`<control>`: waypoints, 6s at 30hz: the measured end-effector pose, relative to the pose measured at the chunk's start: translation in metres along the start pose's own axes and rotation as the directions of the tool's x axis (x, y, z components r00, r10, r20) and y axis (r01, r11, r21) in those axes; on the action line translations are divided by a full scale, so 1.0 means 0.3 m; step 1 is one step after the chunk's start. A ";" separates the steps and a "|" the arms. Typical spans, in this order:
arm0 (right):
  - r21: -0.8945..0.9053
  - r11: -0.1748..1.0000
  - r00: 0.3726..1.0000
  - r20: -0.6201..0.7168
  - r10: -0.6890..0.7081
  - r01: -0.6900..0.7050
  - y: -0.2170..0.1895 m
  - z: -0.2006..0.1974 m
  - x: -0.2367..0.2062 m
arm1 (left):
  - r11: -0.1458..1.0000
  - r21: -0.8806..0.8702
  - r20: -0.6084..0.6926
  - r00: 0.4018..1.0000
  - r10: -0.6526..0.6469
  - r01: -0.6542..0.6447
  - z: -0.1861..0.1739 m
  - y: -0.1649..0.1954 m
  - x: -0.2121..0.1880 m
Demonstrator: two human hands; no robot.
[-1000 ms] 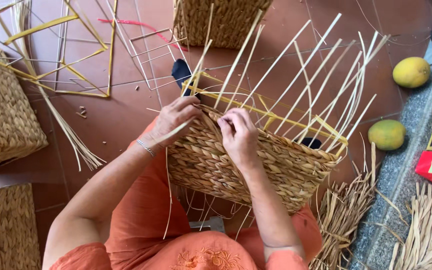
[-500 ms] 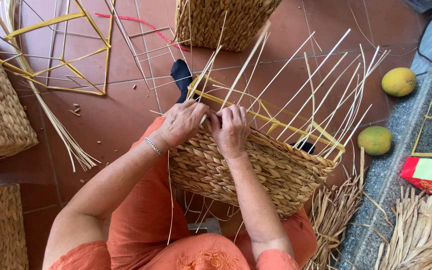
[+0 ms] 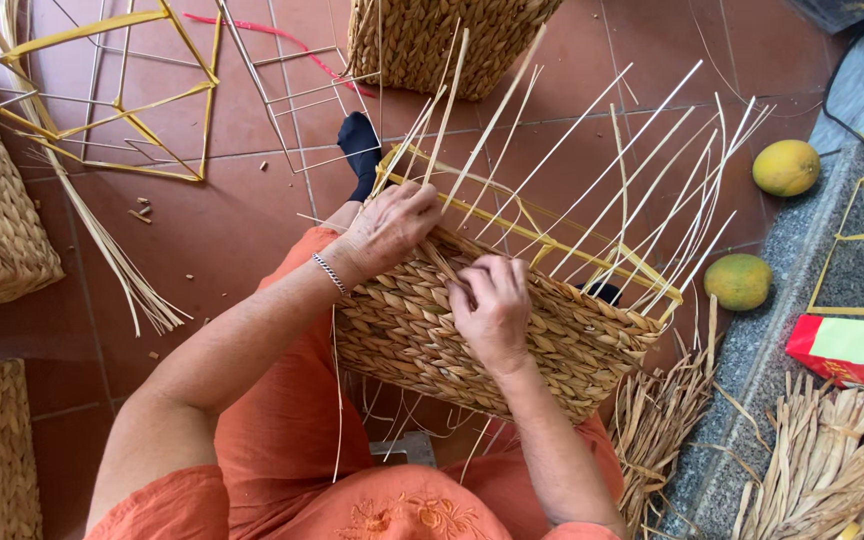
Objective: The person sits on the floor weaving a water hyacinth basket around a bamboo frame, folding and tucking strands over the rim and pulling new strands from a pile beside them to continue the weave. They work the strands by hand one at a time, tightening the weave along the basket edge.
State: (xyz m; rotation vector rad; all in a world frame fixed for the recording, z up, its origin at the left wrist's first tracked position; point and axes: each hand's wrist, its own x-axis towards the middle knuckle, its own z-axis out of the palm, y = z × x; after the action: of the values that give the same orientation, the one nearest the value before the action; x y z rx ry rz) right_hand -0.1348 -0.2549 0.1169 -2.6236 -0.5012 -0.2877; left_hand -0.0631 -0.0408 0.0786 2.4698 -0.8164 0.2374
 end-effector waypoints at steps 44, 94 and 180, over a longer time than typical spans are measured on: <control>0.364 0.887 0.956 -0.177 -0.233 0.284 0.040 0.080 0.153 | 0.954 -0.286 -0.314 0.931 -0.185 0.093 0.093 0.010 0.015; -0.515 0.762 0.911 0.105 -0.398 0.393 0.147 0.002 0.115 | 0.906 -0.263 -0.116 0.921 -0.372 0.332 0.110 0.038 0.059; -0.184 0.982 0.999 -0.023 -0.036 0.031 0.230 0.096 0.108 | 0.960 -0.279 -0.052 0.998 -0.032 0.016 0.093 0.034 0.015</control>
State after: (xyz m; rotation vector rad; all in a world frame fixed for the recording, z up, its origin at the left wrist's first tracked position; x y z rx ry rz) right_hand -0.0747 -0.2892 0.0737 -2.7878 -0.5340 -0.3961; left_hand -0.0656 -0.0647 0.0608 2.1976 -0.7403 0.1694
